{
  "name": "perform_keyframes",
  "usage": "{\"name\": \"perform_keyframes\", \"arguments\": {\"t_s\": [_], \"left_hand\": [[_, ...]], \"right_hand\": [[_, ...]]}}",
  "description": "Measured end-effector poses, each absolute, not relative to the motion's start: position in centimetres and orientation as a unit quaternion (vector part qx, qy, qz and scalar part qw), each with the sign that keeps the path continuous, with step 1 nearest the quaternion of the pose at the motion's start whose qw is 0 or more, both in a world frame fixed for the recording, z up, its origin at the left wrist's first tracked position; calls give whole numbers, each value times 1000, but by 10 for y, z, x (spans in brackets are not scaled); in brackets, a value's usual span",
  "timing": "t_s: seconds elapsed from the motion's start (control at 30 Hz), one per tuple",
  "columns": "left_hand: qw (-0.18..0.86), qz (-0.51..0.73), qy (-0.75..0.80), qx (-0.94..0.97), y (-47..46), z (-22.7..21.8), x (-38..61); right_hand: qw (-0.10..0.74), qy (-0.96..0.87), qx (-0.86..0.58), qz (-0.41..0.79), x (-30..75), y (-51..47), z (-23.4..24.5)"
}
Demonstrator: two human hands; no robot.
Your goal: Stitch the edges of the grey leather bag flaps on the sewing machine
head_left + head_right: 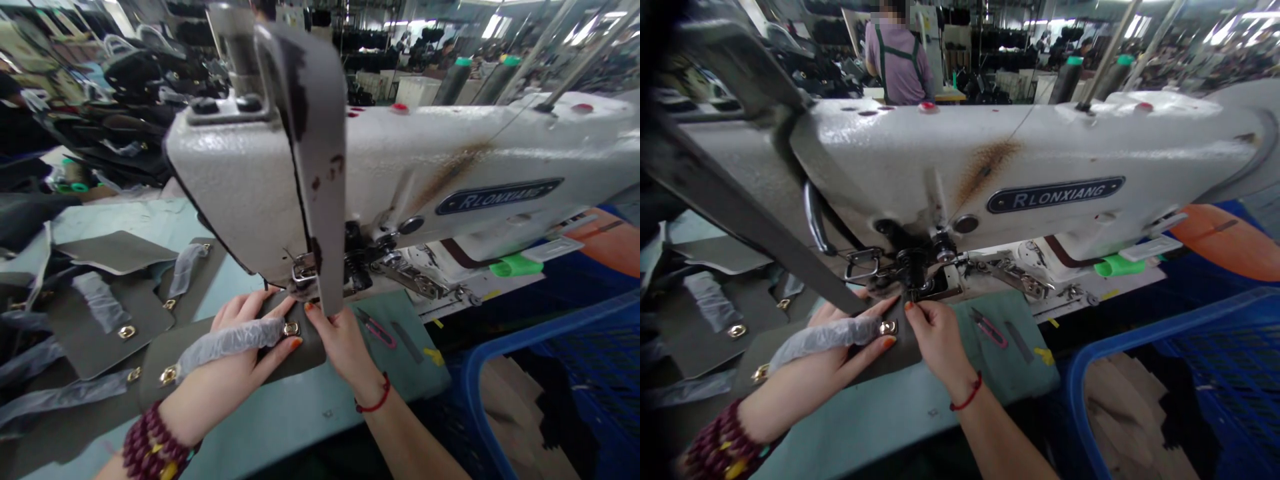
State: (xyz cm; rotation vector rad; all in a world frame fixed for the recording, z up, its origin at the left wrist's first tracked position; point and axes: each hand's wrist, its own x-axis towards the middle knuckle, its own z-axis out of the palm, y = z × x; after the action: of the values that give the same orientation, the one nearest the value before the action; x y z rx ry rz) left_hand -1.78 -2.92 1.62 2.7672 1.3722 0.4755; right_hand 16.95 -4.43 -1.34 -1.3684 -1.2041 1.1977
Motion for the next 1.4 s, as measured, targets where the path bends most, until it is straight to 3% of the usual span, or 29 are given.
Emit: {"name": "perform_keyframes", "arguments": {"t_s": [1.2,1.4], "left_hand": [[44,194,465,863,-23,12,-13],[50,183,452,872,-20,5,-20]], "right_hand": [[413,-546,-596,419,176,-47,-17],[379,-539,-552,511,185,-74,-19]]}}
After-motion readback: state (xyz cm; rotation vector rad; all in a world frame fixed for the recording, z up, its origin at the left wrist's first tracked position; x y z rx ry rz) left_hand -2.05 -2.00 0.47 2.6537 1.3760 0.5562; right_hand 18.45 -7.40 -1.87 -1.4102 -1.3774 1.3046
